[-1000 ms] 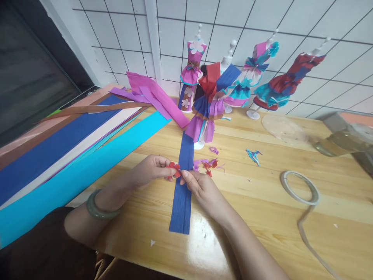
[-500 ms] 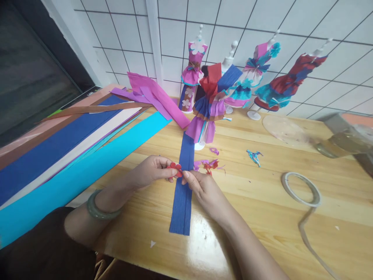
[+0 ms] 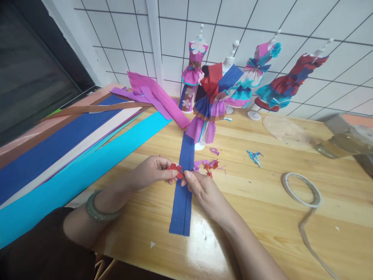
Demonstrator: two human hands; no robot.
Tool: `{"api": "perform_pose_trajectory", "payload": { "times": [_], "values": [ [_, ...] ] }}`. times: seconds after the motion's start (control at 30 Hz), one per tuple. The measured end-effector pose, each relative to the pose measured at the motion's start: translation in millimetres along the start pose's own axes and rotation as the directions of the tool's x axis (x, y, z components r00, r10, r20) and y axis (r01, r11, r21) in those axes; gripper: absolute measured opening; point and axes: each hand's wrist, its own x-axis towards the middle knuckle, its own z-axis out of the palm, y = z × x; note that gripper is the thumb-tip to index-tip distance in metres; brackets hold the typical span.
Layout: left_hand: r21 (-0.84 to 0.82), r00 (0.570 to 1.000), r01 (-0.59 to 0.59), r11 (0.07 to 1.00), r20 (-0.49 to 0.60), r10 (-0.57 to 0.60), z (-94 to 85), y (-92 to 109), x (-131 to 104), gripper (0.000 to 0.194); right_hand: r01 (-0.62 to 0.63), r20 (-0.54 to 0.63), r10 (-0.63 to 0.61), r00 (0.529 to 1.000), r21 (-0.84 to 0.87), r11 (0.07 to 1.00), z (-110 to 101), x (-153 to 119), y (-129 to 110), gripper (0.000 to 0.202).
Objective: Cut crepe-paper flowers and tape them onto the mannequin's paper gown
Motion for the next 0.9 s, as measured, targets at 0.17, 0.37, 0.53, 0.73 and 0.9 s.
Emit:
{"api": "perform_pose_trajectory", "payload": {
  "times": [0.17,0.37,0.53,0.73,0.9],
  "values": [
    [0.018,1.000,0.006,1.000,0.028,-0.006,-2.0,-0.3,0.1,0.017,0.024,0.011,-0.024,1.000,-0.013,1.000,-0.3,0.6,-1.0,0.043],
    [0.004,0.995,0.055,0.998,0.079,-0.055,-2.0,5.8,-1.6,0.017,0.056,0.040,-0.055,0.998,-0.048,0.997,-2.6,0.7,-1.4,0.041],
    [-0.052,0.984,0.125,0.991,0.132,-0.117,-2.4,9.4,-3.6,0.018,0.099,0.046,-0.094,0.995,-0.128,0.987,-6.6,-0.9,-3.4,0.039],
    [-0.086,0.983,0.121,0.989,0.151,-0.107,-3.5,8.4,-3.6,0.018,0.189,0.058,-0.181,0.982,-0.231,0.954,-10.4,-2.0,-5.6,0.034],
    [-0.103,0.982,0.116,0.988,0.161,-0.098,-4.1,8.2,-3.5,0.020,0.188,0.058,-0.179,0.982,-0.289,0.939,-11.2,-1.8,-6.3,0.034]
  ]
}}
